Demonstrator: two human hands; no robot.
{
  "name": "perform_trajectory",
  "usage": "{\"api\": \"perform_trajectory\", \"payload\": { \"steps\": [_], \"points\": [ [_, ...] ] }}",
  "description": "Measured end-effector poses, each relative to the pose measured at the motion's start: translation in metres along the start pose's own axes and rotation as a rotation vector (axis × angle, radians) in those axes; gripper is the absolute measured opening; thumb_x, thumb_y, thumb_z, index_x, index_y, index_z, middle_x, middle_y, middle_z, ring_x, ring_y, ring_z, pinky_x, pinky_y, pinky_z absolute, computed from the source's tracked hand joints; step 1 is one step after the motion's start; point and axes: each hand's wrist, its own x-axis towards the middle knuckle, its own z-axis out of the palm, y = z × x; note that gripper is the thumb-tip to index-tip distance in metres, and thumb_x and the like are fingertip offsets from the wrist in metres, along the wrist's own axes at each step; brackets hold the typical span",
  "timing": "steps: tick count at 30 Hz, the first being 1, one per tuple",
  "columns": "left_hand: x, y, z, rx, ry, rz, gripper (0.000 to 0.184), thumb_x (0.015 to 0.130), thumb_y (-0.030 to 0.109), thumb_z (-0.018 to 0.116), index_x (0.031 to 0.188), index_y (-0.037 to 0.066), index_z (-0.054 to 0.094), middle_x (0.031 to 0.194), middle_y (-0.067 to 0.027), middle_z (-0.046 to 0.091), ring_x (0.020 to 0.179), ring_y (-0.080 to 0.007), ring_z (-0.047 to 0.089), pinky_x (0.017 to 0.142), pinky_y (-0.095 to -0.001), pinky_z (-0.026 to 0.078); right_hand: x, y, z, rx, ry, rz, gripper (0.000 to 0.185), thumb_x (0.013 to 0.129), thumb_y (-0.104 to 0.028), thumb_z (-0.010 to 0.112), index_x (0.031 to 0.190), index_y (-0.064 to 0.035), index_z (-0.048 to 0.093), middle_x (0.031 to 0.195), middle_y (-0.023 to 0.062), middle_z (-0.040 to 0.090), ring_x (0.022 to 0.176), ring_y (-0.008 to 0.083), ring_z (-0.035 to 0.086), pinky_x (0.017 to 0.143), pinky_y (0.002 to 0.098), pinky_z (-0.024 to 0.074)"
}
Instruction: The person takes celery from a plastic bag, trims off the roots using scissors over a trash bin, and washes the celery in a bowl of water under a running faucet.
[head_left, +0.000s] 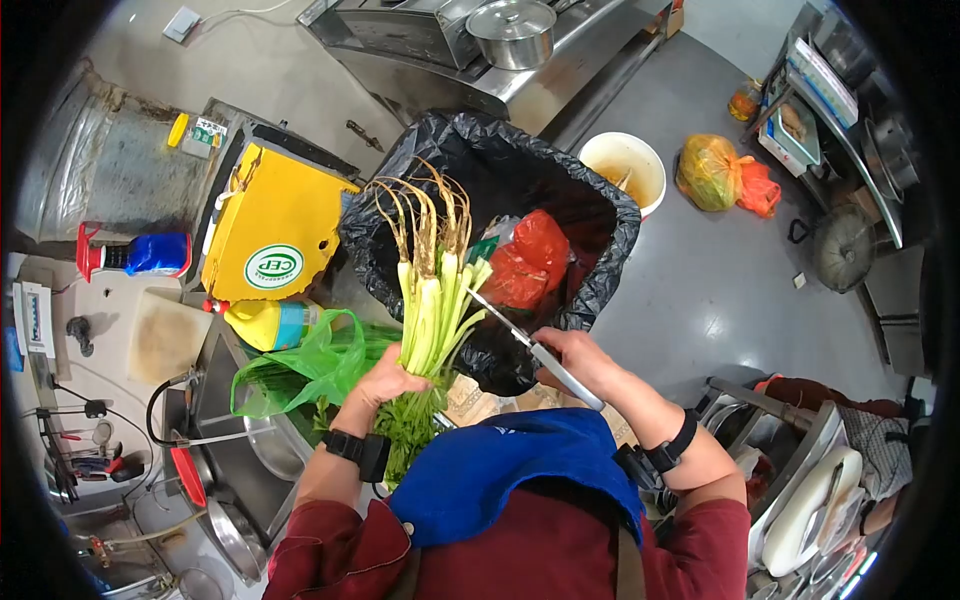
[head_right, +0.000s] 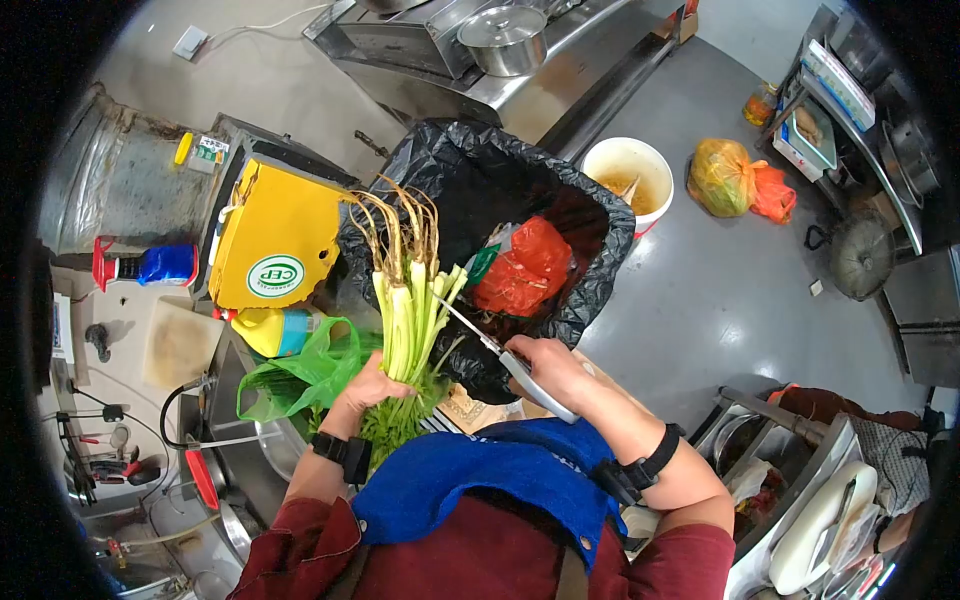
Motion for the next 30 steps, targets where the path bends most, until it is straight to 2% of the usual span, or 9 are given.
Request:
{"api": "perform_trajectory", "payload": {
  "steps": [2, 4, 6, 7, 9, 13, 18, 24, 30],
  "points": [
    [0.0, -0.005, 0.0, -0.04, -0.002, -0.012, 0.057, 0.056, 0.003, 0.072, 0.109, 0.0, 0.052, 0.097, -0.0028, 0.057, 0.084, -0.0116, 0.052, 0.076, -0.0268, 0.044, 0.001, 0.0, 0.0, 0.036, -0.03, 0.035, 0.037, 0.064, -0.016, 0.064, 0.099, -0.0061, 0.055, 0.081, 0.0183, 0.061, 0.078, 0.0351, 0.058, 0.067, 0.0403, 0.0459],
    [-0.001, -0.003, 0.001, -0.077, -0.005, -0.025, 0.058, 0.056, 0.002, 0.072, 0.11, -0.001, 0.052, 0.098, -0.0031, 0.057, 0.084, -0.0121, 0.052, 0.078, -0.0271, 0.044, 0.002, 0.008, 0.005, -0.096, 0.062, -0.02, 0.031, 0.067, -0.013, 0.062, 0.096, -0.0057, 0.054, 0.072, 0.0168, 0.059, 0.067, 0.0328, 0.058, 0.059, 0.0379, 0.0448],
    [-0.002, 0.001, 0.003, 0.007, 0.032, 0.035, 0.047, 0.058, 0.001, 0.068, 0.103, 0.001, 0.056, 0.089, -0.0001, 0.057, 0.08, -0.0104, 0.051, 0.075, -0.0259, 0.043, 0.002, 0.009, 0.005, -0.154, 0.087, -0.017, 0.029, 0.069, -0.015, 0.061, 0.095, -0.0062, 0.054, 0.074, 0.0176, 0.059, 0.069, 0.0348, 0.057, 0.06, 0.0399, 0.0445],
    [-0.002, -0.001, 0.002, 0.008, 0.03, 0.032, 0.047, 0.058, 0.001, 0.068, 0.103, 0.001, 0.056, 0.089, -0.0001, 0.057, 0.08, -0.0104, 0.051, 0.075, -0.0259, 0.043, 0.002, 0.007, 0.005, -0.214, 0.112, -0.014, 0.026, 0.072, -0.017, 0.059, 0.095, -0.0066, 0.054, 0.076, 0.0184, 0.06, 0.072, 0.0369, 0.057, 0.061, 0.0418, 0.0443],
    [-0.001, -0.007, -0.001, -0.034, 0.005, -0.017, 0.061, 0.054, 0.004, 0.073, 0.111, -0.001, 0.051, 0.099, -0.003, 0.056, 0.085, -0.0124, 0.052, 0.079, -0.0272, 0.044, 0.001, 0.003, 0.006, -0.251, 0.118, 0.008, 0.025, 0.074, -0.018, 0.058, 0.095, -0.0069, 0.053, 0.076, 0.0186, 0.06, 0.073, 0.0373, 0.057, 0.062, 0.043, 0.0439],
    [0.0, -0.007, 0.001, -0.113, 0.012, -0.061, 0.059, 0.054, 0.005, 0.073, 0.11, 0.0, 0.052, 0.096, -0.0021, 0.056, 0.084, -0.0119, 0.052, 0.077, -0.027, 0.044, -0.001, -0.001, 0.004, -0.273, 0.128, 0.033, 0.022, 0.078, -0.02, 0.054, 0.095, -0.007, 0.053, 0.077, 0.0187, 0.06, 0.074, 0.0374, 0.056, 0.064, 0.0447, 0.0431],
    [0.003, -0.004, 0.003, -0.044, 0.006, -0.009, 0.055, 0.054, 0.004, 0.072, 0.106, 0.0, 0.055, 0.092, -0.0011, 0.057, 0.082, -0.0116, 0.051, 0.075, -0.0265, 0.043, -0.002, -0.004, 0.002, -0.259, 0.127, 0.051, 0.022, 0.078, -0.021, 0.054, 0.095, -0.0063, 0.053, 0.079, 0.0186, 0.06, 0.075, 0.0372, 0.056, 0.064, 0.0448, 0.0431],
    [0.004, 0.001, 0.006, -0.045, -0.017, -0.017, 0.051, 0.057, 0.002, 0.067, 0.106, 0.0, 0.055, 0.093, -0.0032, 0.059, 0.084, -0.0125, 0.053, 0.077, -0.0266, 0.044, 0.001, 0.002, 0.004, -0.334, 0.165, 0.046, 0.022, 0.08, -0.023, 0.053, 0.093, -0.0055, 0.053, 0.078, 0.0186, 0.06, 0.075, 0.0373, 0.056, 0.064, 0.045, 0.0431],
    [0.007, -0.001, 0.009, 0.021, -0.048, -0.03, 0.052, 0.057, -0.001, 0.068, 0.107, -0.001, 0.054, 0.094, -0.004, 0.059, 0.085, -0.0124, 0.053, 0.077, -0.0271, 0.045, 0.008, -0.001, 0.006, -0.355, 0.166, 0.072, 0.021, 0.08, -0.024, 0.053, 0.091, -0.0052, 0.054, 0.072, 0.019, 0.059, 0.07, 0.0377, 0.057, 0.062, 0.0458, 0.0432]
  ]
}}
